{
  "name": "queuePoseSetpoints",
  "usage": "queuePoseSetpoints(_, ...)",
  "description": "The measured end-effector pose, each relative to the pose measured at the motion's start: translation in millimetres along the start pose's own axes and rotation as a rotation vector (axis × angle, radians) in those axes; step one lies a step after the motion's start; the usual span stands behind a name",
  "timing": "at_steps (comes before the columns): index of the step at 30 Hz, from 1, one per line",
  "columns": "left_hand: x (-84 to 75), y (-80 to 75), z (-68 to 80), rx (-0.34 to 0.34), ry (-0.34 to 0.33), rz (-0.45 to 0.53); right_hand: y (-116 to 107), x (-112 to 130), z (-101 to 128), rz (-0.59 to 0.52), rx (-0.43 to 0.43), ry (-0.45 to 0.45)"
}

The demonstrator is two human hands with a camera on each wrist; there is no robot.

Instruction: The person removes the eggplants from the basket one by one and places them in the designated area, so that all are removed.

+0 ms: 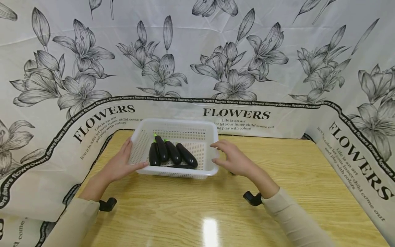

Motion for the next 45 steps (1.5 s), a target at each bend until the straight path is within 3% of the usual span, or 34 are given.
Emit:
queuePoseSetpoints(7,0.8,-0.6,-0.7,-0.002,0.002,-0.005,7,11,-14,0.040,0.034,-0.040)
queuePoseSetpoints(21,2.0,0.4,-2.2,-0.014,0.001,0.012,36,26,-54,0.177,0.173,0.004)
queuePoseSetpoints(30,-0.6,-1.5,-2.1,-0.014,0.001,0.009,51,32,-74,0.208,0.193,0.026)
queuePoseSetpoints(45,-1.2,-2.2,-0.3,0.002,-0.007,0.008,67,40,-95,0.182,0.278,0.166)
Point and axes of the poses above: each hand's wrist, its own z-axis away from the middle knuckle, its own y-axis out of the palm, x = y × z, the point moved 2 cm from there along -z, towards the middle knuckle, and after that the axes turned 10 degrees about x, right-handed, at the moved point
